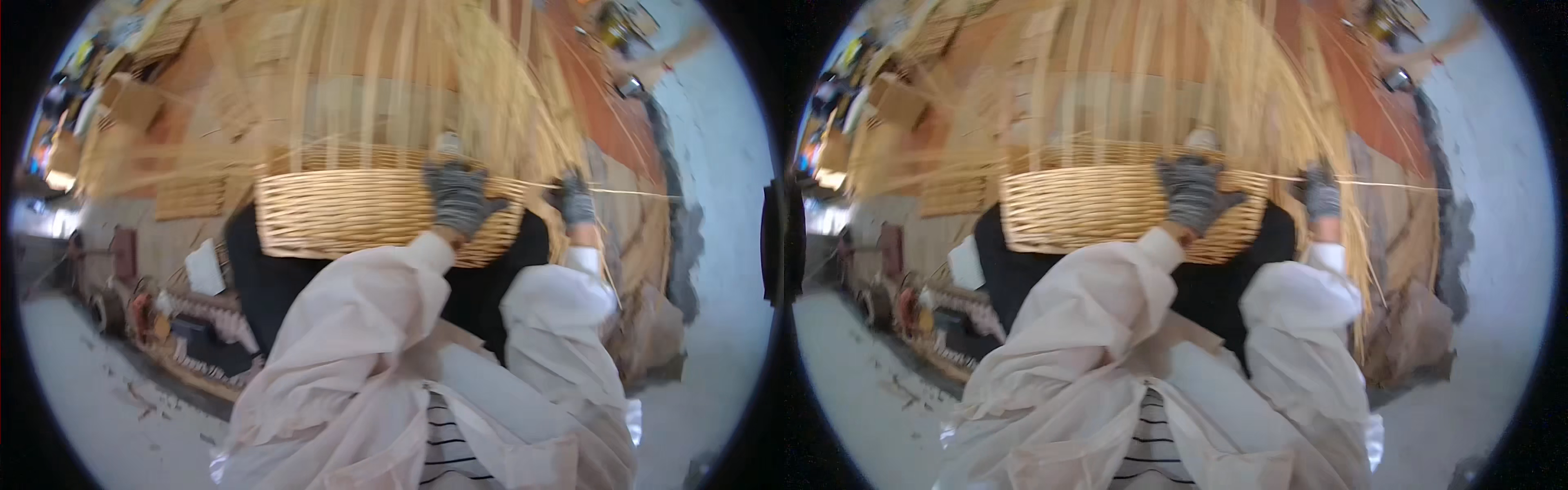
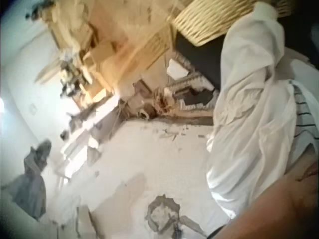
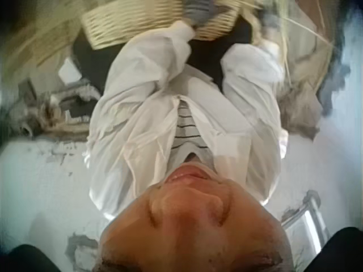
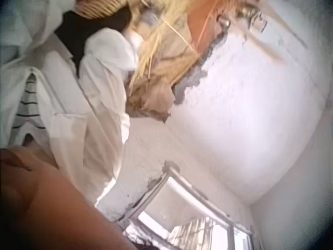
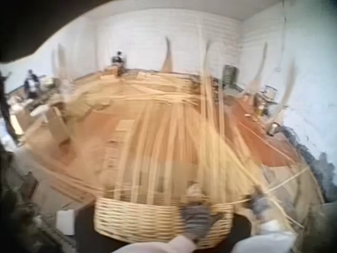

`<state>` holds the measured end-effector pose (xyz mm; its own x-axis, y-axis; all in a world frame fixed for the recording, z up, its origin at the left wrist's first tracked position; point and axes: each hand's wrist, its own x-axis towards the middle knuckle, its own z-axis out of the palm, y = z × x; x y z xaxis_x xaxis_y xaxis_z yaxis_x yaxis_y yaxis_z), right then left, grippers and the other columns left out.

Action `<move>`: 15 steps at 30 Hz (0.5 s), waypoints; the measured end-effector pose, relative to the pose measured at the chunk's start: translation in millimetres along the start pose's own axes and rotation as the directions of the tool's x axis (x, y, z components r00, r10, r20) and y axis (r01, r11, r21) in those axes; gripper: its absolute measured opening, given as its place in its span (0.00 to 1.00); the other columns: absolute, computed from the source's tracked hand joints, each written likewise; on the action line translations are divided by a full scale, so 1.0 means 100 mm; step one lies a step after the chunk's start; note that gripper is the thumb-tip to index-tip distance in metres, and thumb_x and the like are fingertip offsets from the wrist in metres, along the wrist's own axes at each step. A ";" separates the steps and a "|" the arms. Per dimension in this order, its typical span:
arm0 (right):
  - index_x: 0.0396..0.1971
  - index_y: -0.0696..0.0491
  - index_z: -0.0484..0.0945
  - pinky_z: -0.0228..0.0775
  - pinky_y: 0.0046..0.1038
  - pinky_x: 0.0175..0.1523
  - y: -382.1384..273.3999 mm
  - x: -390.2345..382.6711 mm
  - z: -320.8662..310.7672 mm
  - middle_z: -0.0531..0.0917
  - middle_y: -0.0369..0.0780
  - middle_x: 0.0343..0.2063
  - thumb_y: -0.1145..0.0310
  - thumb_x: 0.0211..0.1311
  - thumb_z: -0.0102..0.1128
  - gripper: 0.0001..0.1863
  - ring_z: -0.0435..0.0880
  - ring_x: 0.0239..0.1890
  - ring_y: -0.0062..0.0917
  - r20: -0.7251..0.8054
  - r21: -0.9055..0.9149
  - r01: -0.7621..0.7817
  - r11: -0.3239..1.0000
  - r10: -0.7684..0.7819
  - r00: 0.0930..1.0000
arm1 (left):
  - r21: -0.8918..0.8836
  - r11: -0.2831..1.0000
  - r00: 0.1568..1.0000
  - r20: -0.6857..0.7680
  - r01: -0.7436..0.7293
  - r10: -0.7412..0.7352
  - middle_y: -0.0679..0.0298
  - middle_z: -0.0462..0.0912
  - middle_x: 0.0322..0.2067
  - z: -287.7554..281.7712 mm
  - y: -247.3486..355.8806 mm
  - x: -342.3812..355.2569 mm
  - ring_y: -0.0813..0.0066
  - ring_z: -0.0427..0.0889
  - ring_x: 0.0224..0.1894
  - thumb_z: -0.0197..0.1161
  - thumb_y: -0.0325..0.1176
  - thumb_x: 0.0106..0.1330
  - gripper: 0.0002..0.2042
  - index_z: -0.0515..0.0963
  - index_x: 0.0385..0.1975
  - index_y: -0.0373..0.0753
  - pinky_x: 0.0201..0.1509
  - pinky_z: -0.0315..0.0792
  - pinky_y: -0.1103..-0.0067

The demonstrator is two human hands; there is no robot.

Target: The person is weaving a wicker basket using long flexible wooden strips.

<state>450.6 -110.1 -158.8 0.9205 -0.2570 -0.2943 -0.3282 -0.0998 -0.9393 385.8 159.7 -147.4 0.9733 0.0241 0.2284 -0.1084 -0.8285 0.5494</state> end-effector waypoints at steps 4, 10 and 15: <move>0.49 0.50 0.71 0.66 0.22 0.20 -0.77 -0.95 0.51 0.77 0.40 0.30 0.65 0.55 0.57 0.20 0.72 0.20 0.17 0.003 -0.299 0.060 0.952 -0.062 0.998 | -0.175 0.949 0.873 -0.462 -0.263 0.156 0.51 0.70 0.47 -1.12 -0.41 -0.35 0.51 0.66 0.52 0.70 0.51 0.43 0.31 0.71 0.46 0.41 0.56 0.59 0.60; 0.29 0.55 0.78 0.69 0.29 0.32 -1.21 -1.81 3.60 0.82 0.41 0.24 0.58 0.56 0.54 0.15 0.80 0.25 0.27 0.541 -0.254 0.841 0.477 -0.651 0.532 | -0.246 0.957 0.923 -0.311 0.151 -0.225 0.54 0.75 0.35 -1.98 -2.27 -0.52 0.63 0.76 0.35 0.68 0.31 0.49 0.18 0.76 0.42 0.38 0.40 0.72 0.74; 0.26 0.52 0.77 0.71 0.30 0.33 -0.80 -1.67 3.79 0.80 0.41 0.22 0.60 0.60 0.47 0.13 0.79 0.25 0.36 0.563 -0.255 0.497 0.829 -0.291 0.773 | -0.528 0.847 0.976 -0.142 0.066 -0.164 0.59 0.75 0.34 -2.03 -2.59 -0.53 0.73 0.76 0.35 0.69 0.31 0.49 0.19 0.75 0.41 0.34 0.40 0.72 0.78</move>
<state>404.0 305.3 -101.0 0.9268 0.3717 -0.0538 0.1316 -0.4557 -0.8804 320.9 486.5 -138.6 0.9392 0.2388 0.2467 -0.1347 -0.4044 0.9046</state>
